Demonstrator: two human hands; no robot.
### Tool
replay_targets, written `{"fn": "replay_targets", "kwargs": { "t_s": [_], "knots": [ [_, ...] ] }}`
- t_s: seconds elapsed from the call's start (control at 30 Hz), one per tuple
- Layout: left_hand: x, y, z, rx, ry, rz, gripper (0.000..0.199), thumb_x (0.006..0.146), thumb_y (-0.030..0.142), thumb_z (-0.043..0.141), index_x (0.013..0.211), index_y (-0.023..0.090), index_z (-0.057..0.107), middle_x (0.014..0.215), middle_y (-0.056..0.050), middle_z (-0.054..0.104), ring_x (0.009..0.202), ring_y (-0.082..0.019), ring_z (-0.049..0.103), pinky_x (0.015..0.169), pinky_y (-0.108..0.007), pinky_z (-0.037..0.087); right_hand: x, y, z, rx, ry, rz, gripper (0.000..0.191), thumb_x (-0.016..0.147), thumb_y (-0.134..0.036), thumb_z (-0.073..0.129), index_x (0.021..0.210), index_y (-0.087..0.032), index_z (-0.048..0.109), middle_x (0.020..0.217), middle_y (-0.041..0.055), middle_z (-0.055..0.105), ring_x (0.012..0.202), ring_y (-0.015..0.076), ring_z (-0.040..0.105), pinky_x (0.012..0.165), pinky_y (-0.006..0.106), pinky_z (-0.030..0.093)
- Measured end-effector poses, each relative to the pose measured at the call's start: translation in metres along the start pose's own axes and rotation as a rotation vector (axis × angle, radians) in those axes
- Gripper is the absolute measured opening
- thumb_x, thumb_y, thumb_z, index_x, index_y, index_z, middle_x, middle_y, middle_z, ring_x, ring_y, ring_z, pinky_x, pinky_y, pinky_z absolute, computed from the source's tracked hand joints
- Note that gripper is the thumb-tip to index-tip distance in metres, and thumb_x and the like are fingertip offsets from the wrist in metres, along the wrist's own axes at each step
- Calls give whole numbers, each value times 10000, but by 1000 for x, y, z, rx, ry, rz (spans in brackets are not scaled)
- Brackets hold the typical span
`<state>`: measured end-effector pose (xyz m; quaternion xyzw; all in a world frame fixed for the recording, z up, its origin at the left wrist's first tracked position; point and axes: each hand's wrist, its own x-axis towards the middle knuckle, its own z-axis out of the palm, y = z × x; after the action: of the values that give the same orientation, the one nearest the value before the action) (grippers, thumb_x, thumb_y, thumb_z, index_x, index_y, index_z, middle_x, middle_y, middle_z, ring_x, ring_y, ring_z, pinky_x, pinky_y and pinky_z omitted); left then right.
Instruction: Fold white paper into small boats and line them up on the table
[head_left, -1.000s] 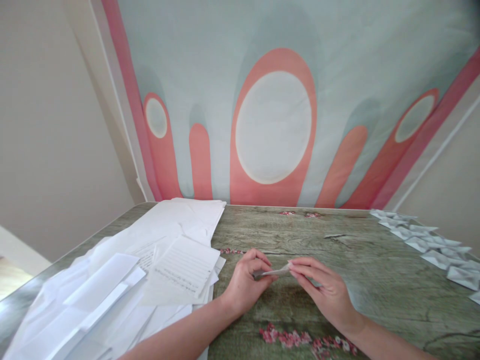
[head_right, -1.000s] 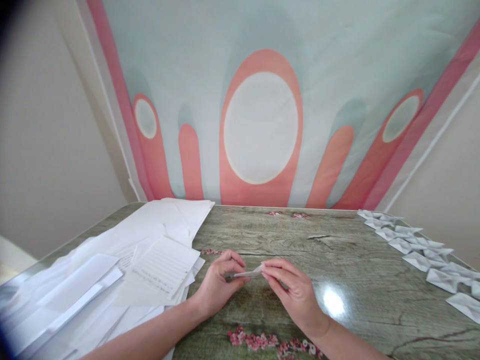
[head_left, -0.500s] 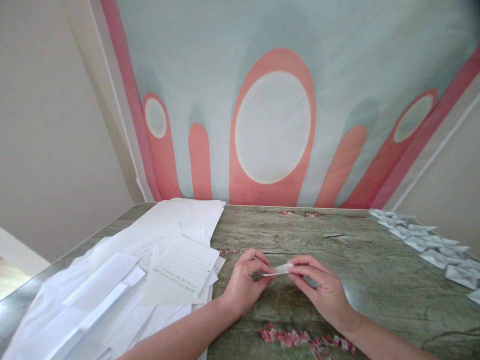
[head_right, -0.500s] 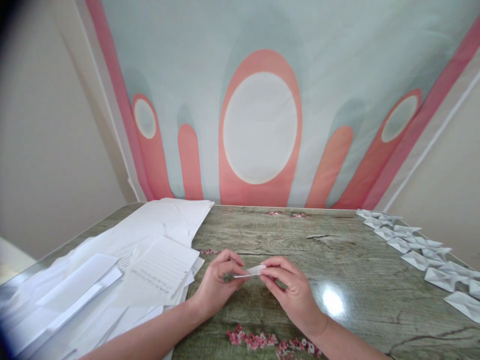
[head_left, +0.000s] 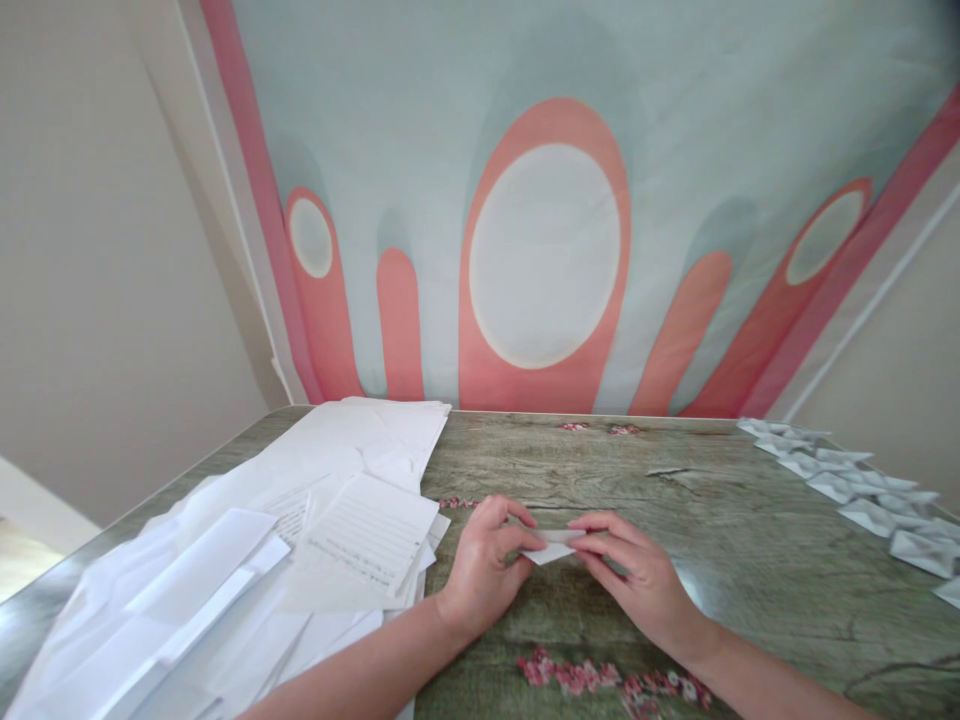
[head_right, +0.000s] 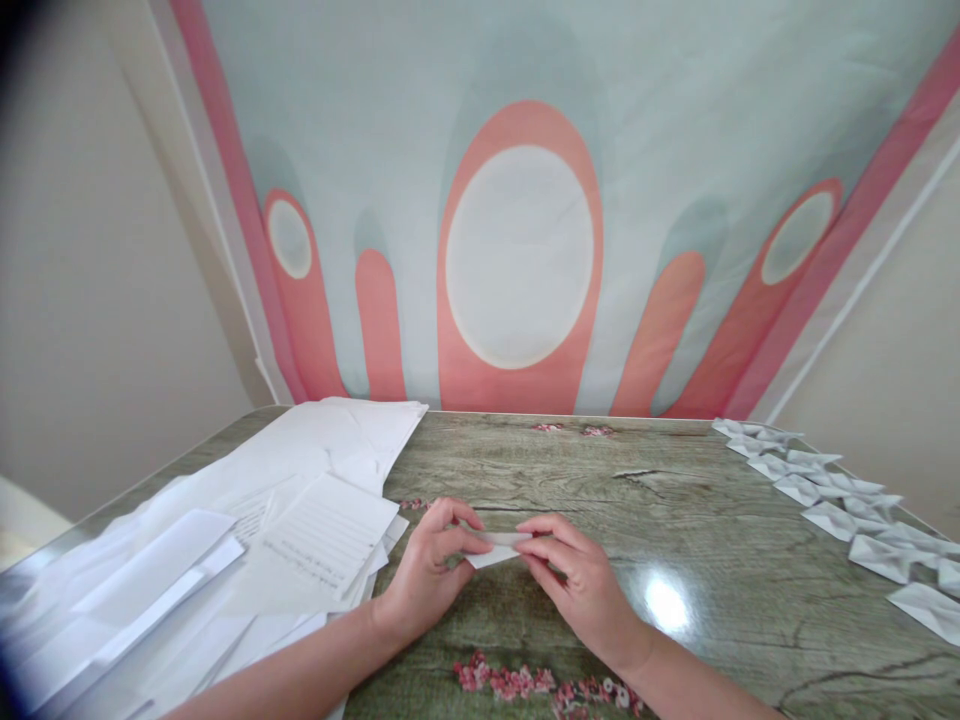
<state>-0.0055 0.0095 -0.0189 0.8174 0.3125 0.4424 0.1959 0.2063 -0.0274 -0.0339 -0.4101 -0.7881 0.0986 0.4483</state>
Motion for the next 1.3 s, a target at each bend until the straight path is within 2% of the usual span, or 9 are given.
{"fn": "replay_targets", "kwargs": {
  "t_s": [0.17,0.3,0.4,0.53,0.6,0.7,0.93,1.17,1.3],
  "knots": [
    [0,1,1,15,-26,-4,222,697,41,605,768,235,687,897,-33,582,864,-190,537,780,-335,411,1,-1,-1,16,-7,15,180,868,-181,509,932,-240,666,944,61,627,872,170,620,749,276,513],
    [2,4,0,-43,-27,-33,200,720,54,614,810,225,666,891,-32,569,861,-181,535,782,-316,422,4,-2,-1,72,12,93,142,863,-231,527,866,-227,669,909,56,629,832,173,616,725,278,509],
    [6,6,-2,-102,19,-62,187,753,81,614,888,210,617,910,-34,551,893,-178,526,805,-309,425,4,1,0,117,42,206,164,850,-294,549,769,-209,665,880,56,626,788,174,613,676,269,512],
    [6,3,-1,-128,150,-124,292,743,81,629,977,206,509,1017,-43,512,924,-176,504,761,-284,436,3,10,1,228,53,371,218,813,-371,594,725,-188,675,924,73,605,712,159,601,574,246,517],
    [6,-1,1,-146,212,-160,264,761,90,612,957,205,479,1071,-53,487,925,-169,500,738,-271,442,3,14,1,307,50,428,225,797,-390,613,741,-183,683,950,79,596,688,151,593,549,245,525],
    [5,-6,2,-185,224,-175,144,804,112,571,891,197,493,1066,-58,481,945,-168,498,765,-275,442,3,17,2,389,54,476,231,780,-403,630,740,-184,690,966,78,585,676,143,583,545,249,534],
    [8,-19,6,-316,241,-206,48,826,183,575,873,181,579,947,-47,535,878,-156,538,776,-275,447,4,14,1,440,50,502,245,763,-417,642,726,-181,696,938,66,583,668,137,576,532,239,524],
    [8,-22,8,-375,241,-239,92,814,204,600,903,179,599,910,-33,548,822,-139,552,730,-254,456,5,10,0,398,29,473,237,779,-400,627,706,-179,677,900,52,569,678,127,575,531,214,506],
    [8,-20,8,-382,228,-247,104,808,225,610,900,181,628,878,-32,554,788,-136,550,702,-248,463,6,8,0,394,39,446,228,778,-389,630,697,-180,672,881,49,573,615,109,558,513,215,511]
  ]
}}
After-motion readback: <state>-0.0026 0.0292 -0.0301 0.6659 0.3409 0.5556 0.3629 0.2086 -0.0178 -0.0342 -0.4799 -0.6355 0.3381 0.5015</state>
